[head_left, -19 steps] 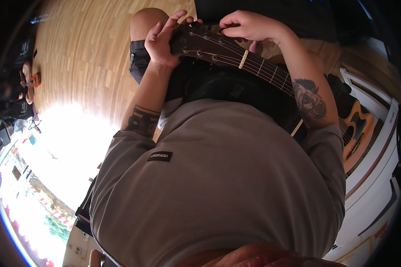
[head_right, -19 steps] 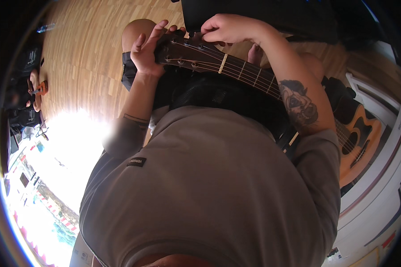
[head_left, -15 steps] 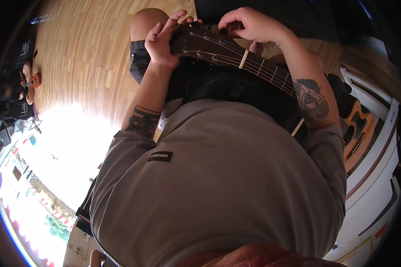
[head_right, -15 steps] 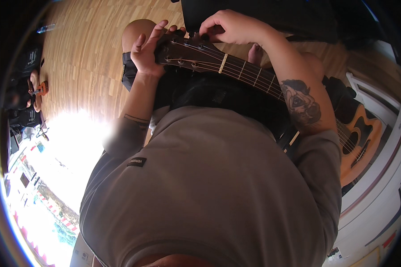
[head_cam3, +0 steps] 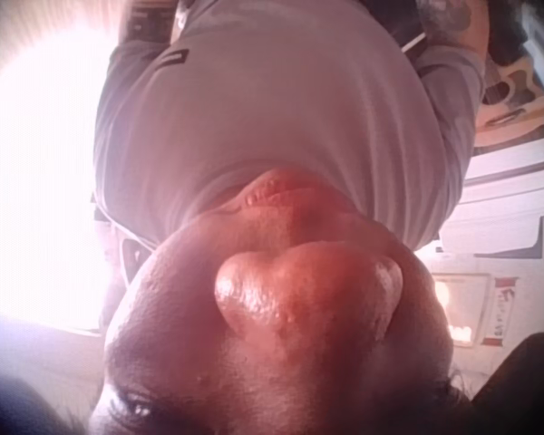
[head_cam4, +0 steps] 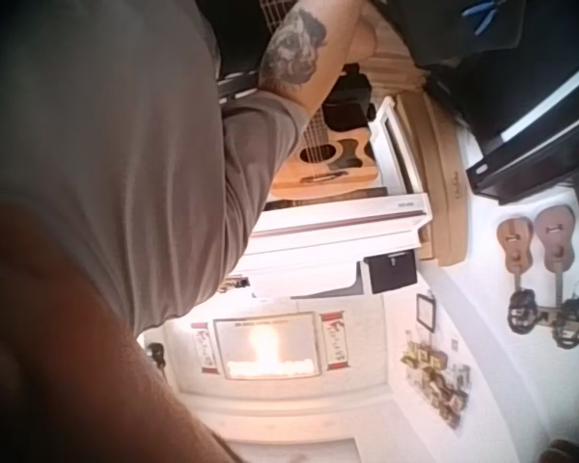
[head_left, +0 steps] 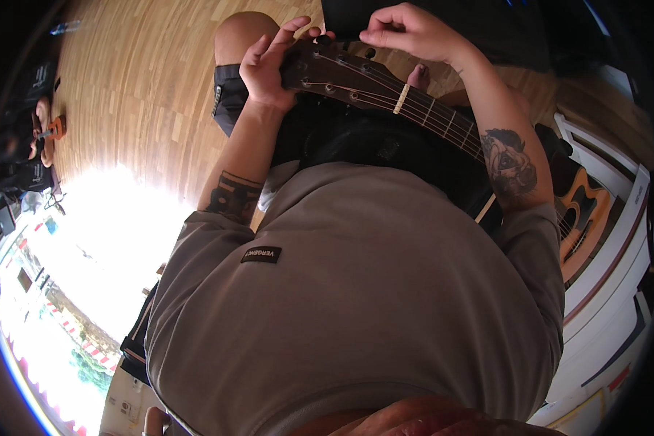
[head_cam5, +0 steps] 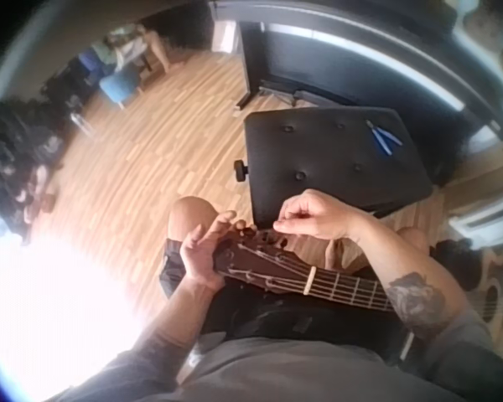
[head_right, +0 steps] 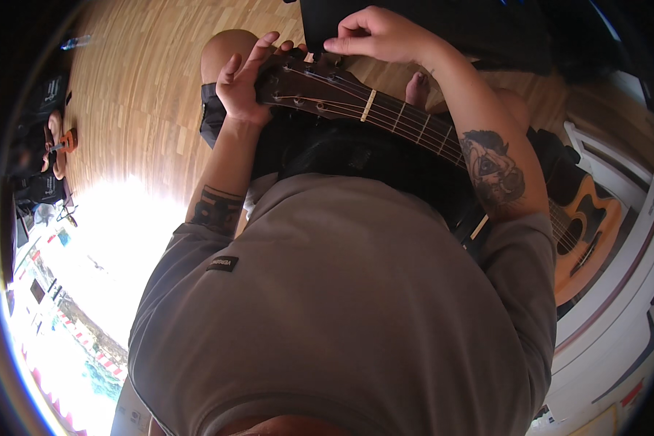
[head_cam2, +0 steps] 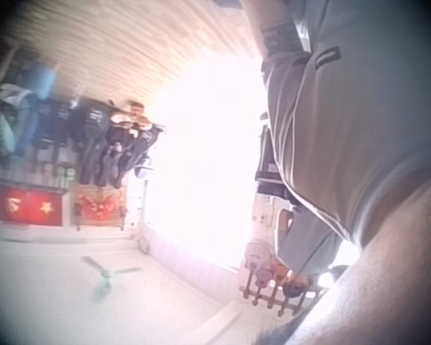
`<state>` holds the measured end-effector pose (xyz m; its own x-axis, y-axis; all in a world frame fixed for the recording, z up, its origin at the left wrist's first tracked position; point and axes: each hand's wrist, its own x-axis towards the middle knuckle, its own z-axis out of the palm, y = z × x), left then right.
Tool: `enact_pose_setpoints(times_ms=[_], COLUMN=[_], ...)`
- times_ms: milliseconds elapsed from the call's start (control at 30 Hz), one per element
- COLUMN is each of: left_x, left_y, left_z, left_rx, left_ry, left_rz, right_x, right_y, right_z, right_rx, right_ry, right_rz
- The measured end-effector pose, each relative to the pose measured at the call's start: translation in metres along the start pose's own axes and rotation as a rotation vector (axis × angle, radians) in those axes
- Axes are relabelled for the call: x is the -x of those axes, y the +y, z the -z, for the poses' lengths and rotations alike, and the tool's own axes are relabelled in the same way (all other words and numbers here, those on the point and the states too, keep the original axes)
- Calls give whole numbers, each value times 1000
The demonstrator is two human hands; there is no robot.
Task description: The person sits on the floor and tunes an acoustic guitar by hand. They adjust the tuning pegs on the headstock, plucking the strings to check the pitch, and continue fine-tuning the instrument throughout the clip.
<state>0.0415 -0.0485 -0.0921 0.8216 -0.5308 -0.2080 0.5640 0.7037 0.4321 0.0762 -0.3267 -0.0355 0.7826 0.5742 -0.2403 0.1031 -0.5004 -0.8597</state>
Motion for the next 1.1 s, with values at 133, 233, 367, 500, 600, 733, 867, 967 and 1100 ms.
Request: enact_pose_setpoints(times_ms=[133, 233, 367, 500, 600, 733, 867, 967, 1100], left_x=[2, 1, 1, 1, 2, 1, 1, 2, 1], left_y=[2, 1, 1, 1, 1, 1, 1, 2, 1], left_z=[-2, -6, -1, -4, -7, -1, -4, -5, -4], left_rx=[88, 80, 12, 68, 92, 103, 95, 81, 104], left_ry=[-29, -18, 7, -8, -2, -56, -38, -10, -37], left_rz=[5, 10, 7, 4, 8, 1, 9, 6, 5], right_x=[8, 9, 8, 5, 8, 9, 8, 8, 6], right_y=[-24, -13, -8, -3, 2, -14, -16, -17, -4], right_z=[-7, -8, 0, 12, 7, -4, 3, -2, -5], right_rx=[-12, -5, -17, -157, -191, -18, 31, -74, -98], right_ry=[-84, -92, -152, -123, -67, -101, -181, -106, -65], right_rz=[-194, -2, 116, 258, 141, -86, -24, 14, 141])
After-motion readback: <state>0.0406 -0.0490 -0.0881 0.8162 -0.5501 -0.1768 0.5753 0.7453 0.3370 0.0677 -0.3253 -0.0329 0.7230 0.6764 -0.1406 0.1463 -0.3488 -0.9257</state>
